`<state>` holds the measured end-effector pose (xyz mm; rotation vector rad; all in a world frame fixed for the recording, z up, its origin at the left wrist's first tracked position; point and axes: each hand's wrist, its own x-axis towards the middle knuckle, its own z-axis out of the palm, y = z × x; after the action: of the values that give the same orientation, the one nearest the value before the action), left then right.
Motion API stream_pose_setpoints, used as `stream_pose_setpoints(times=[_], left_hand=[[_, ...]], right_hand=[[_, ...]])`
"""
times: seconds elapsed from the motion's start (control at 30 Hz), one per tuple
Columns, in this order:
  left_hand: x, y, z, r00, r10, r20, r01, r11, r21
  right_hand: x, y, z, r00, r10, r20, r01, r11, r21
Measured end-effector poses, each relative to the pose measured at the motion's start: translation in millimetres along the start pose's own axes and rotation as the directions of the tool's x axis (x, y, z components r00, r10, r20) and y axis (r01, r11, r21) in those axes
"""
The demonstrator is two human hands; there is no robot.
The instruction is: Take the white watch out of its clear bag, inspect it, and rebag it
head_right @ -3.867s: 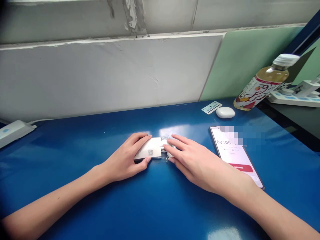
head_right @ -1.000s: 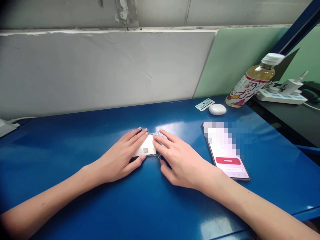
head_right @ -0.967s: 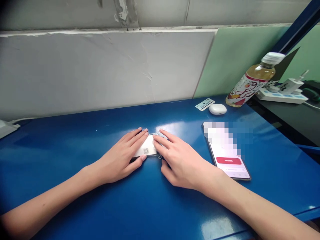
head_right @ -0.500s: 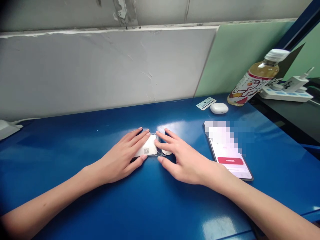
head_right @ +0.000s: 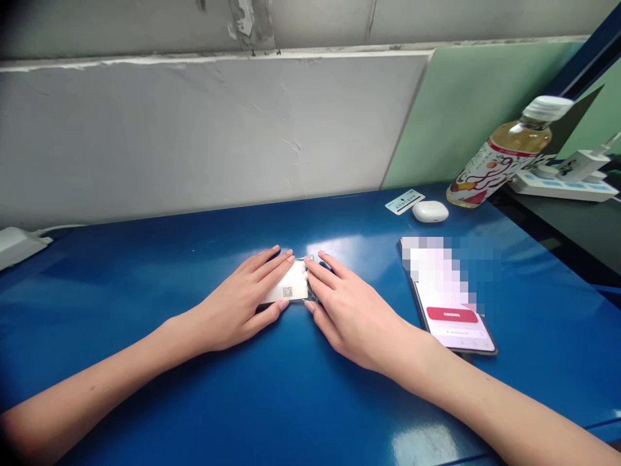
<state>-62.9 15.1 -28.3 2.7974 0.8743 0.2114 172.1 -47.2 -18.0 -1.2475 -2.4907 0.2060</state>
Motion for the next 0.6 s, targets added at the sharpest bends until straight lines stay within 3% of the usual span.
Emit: stream_pose_setpoints(times=[0.27,0.43,0.6], left_hand=[[0.7,2.8,-2.7,1.0,-0.007,0.016,0.008,1.0,-0.011],[1.9,4.9,-4.1,0.999,-0.011,0.035,0.011,1.0,-0.003],[1.5,4.7,-1.8,1.0,-0.014,0.017,0.015,0.999,-0.029]], right_hand=[[-1.8,-1.3,0.1,1.0,0.009,0.027,-0.01,0.999,0.053],[2.7,-8.5,-2.8,0.995,-0.054,0.08,0.061,0.995,-0.084],[8.2,-9.6,-2.6,0.996,-0.083,0.029,0.086,0.989,-0.123]])
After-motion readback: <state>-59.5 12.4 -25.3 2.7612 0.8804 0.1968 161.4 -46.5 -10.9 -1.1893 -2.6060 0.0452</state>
